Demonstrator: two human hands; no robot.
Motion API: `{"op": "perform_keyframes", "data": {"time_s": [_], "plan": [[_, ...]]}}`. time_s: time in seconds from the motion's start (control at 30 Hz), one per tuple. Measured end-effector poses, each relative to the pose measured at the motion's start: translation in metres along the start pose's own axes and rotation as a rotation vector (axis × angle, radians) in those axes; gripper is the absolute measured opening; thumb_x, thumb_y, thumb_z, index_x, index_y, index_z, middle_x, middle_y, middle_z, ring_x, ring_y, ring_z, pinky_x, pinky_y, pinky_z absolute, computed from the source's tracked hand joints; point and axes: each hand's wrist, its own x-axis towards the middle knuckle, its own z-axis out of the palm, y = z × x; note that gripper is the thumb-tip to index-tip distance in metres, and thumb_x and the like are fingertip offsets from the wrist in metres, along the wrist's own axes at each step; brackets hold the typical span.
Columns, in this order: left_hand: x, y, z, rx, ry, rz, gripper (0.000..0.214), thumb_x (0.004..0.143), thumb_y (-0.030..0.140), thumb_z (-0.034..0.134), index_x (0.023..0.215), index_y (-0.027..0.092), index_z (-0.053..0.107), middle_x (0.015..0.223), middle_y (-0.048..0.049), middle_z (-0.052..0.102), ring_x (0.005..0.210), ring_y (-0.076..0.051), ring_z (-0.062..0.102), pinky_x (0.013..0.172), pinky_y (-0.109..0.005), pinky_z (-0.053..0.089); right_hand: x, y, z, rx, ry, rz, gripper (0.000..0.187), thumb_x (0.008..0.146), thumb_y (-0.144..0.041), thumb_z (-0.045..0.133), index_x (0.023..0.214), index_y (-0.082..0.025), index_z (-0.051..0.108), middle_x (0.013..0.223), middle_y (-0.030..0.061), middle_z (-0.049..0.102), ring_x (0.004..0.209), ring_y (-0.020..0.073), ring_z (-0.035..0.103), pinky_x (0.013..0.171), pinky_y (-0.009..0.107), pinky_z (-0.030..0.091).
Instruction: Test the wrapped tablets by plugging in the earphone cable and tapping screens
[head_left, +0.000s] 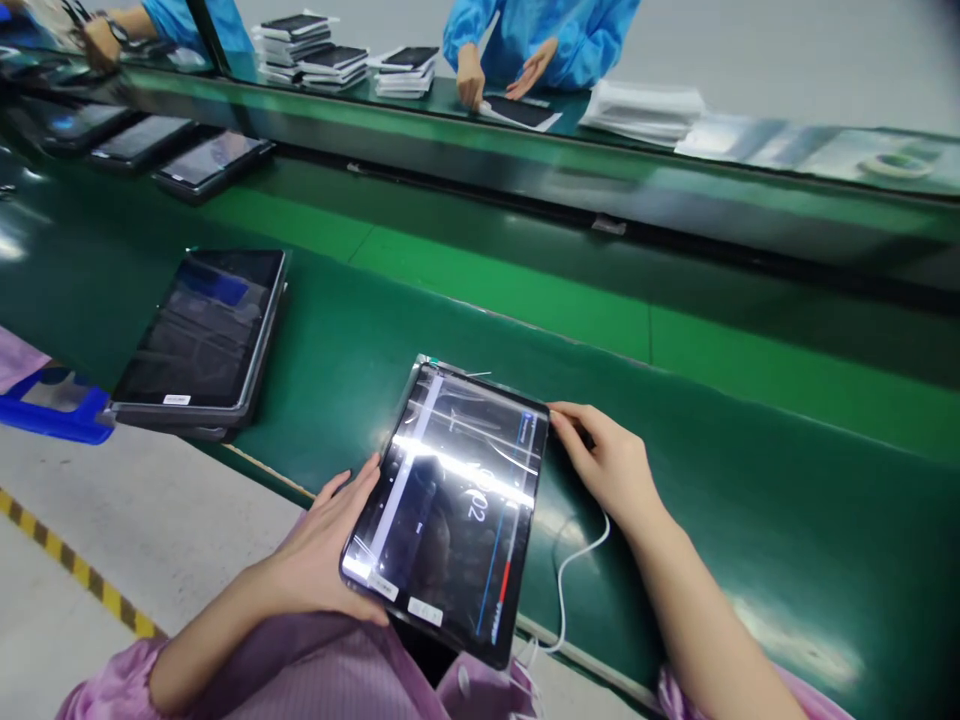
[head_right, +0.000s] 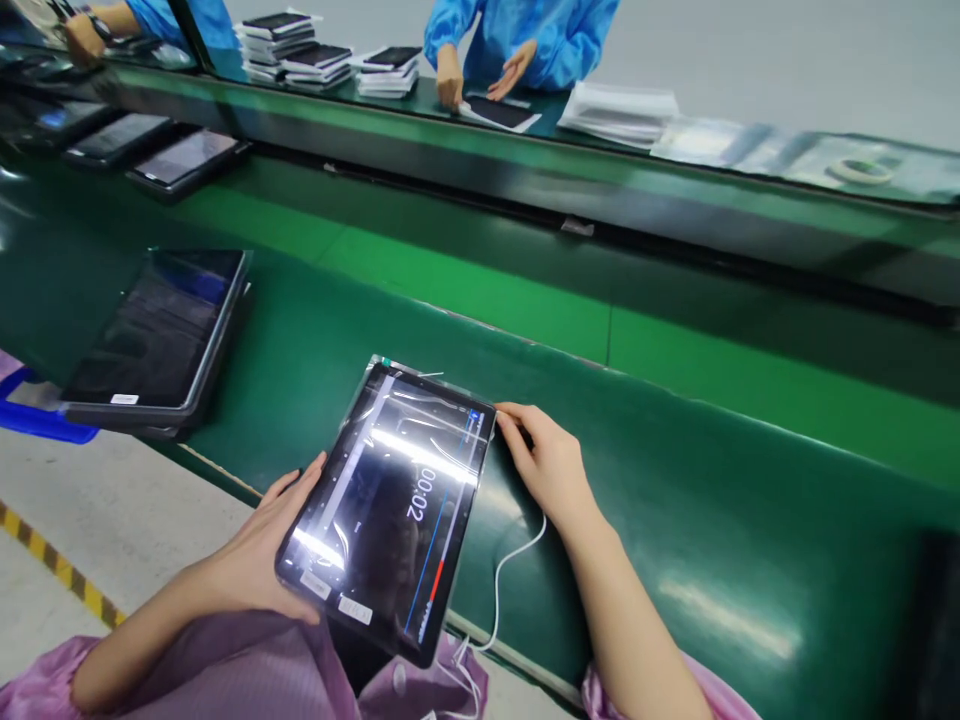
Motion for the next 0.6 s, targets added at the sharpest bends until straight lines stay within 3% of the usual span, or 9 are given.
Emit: {"op": "perform_keyframes", "data": {"time_s": [0.27, 0.6], "plan": [[0.0009, -0.0007, -0.0006, 0.003, 0.002, -0.002, 0.163, 0.054, 0.074, 0.088, 0.158, 0.032, -0.031, 0.172, -0.0206, 0.013, 0.155, -0.049, 0.021, 0.123, -0.071, 0.025, -0.0003, -0.0024, -0.0015, -0.046, -0.016, 0.011, 0.038, 0.105, -0.049, 0.044, 0.104, -0.022, 0.071, 0.101, 0.0101, 0.076, 0.090, 0.0269, 0.073, 0.079, 0.038, 0.059], [0.0005, -0.0015, 0.0013, 0.008, 0.032, -0.005, 0.162, 0.055, 0.073, 0.089, 0.159, 0.031, -0.029, 0.172, -0.0209, 0.011, 0.154, -0.050, 0.025, 0.122, -0.072, 0.027, 0.0008, -0.0044, -0.0030, -0.064, -0.010, -0.013, 0.035, 0.105, -0.046, 0.045, 0.102, -0.023, 0.070, 0.099, 0.0095, 0.076, 0.089, 0.0261, 0.073, 0.077, 0.037, 0.059]]}}
